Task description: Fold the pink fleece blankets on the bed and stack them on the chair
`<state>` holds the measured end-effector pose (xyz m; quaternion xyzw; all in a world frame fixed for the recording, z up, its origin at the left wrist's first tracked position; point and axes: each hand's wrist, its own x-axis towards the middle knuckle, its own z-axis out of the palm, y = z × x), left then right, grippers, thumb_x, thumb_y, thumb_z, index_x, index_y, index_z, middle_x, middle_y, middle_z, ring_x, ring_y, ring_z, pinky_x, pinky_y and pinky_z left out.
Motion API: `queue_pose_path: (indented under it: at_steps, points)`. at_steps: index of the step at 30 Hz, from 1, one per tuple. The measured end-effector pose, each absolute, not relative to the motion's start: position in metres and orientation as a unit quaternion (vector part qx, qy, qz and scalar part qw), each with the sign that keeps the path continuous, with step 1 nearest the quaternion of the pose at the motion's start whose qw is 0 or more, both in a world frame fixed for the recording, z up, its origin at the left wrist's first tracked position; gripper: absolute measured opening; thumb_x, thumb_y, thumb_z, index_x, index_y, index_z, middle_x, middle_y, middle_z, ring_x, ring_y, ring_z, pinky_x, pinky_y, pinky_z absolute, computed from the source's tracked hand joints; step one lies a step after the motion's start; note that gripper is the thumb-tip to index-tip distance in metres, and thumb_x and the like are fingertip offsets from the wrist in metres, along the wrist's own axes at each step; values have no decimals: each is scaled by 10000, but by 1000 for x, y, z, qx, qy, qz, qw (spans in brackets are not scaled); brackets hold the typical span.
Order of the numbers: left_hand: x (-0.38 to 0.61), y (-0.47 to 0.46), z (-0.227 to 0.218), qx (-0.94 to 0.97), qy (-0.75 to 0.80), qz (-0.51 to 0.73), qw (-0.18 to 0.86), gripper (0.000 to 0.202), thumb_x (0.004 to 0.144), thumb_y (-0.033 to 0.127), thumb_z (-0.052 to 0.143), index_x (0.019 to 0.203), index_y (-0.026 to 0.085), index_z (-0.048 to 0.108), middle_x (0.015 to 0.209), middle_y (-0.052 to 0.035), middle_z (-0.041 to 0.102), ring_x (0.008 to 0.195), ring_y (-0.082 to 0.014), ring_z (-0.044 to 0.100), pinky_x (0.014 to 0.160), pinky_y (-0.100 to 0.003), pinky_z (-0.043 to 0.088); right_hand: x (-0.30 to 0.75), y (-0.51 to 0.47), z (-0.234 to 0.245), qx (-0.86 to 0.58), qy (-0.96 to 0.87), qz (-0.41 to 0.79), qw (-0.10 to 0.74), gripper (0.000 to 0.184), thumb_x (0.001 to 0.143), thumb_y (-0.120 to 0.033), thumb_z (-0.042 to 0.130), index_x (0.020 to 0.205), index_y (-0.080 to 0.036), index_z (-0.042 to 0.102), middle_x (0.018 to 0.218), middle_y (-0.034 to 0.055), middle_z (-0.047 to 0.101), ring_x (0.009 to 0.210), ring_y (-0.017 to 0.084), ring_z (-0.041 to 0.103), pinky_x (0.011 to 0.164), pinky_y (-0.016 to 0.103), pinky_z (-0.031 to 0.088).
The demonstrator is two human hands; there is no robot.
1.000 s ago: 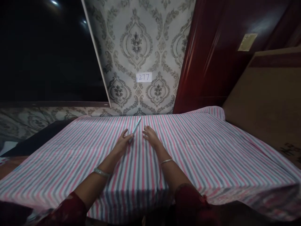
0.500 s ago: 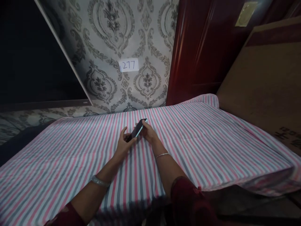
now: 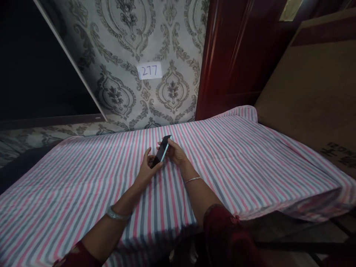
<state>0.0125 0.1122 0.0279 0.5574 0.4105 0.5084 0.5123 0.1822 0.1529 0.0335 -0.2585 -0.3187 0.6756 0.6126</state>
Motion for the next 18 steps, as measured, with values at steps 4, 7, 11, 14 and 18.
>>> queue_pose_path:
  at_steps: [4,7,11,14,18]
  points:
    - [12,114,31,477,386,522,593,785,680,392,893,1369,224,558,957,-14,661,806,-147,630,720,-255,473,183,149,35,-262,-327,687,594,317,954,-469,585,1093,-203,687,1033,80,787,934,254,756,901,425,589]
    - [8,118,37,397,338,471,711,448,808,466,785,1107,152,670,785,-15,668,660,-137,612,624,-243,459,182,144,39,-239,-336,699,584,364,956,-484,569,1135,-192,691,1072,91,781,983,266,745,952,450,569]
    - [1,120,44,328,277,346,834,407,934,529,611,956,132,695,683,-36,672,518,-148,576,538,-272,451,177,138,44,-190,-362,703,582,419,961,-510,542,1200,-193,677,1159,98,761,1070,282,720,1019,488,527]
    - [1,119,46,299,244,332,860,440,984,528,517,1035,129,696,778,-66,728,612,-185,662,611,-296,512,174,136,45,-166,-366,713,575,449,964,-526,517,1222,-191,668,1170,93,757,1064,280,722,1010,479,532]
    - [3,117,45,306,187,319,878,582,977,617,443,1092,101,685,910,-151,762,793,-281,737,738,-383,564,173,134,45,-155,-371,722,564,443,970,-512,503,1251,-202,649,1204,78,748,1076,261,719,980,433,552]
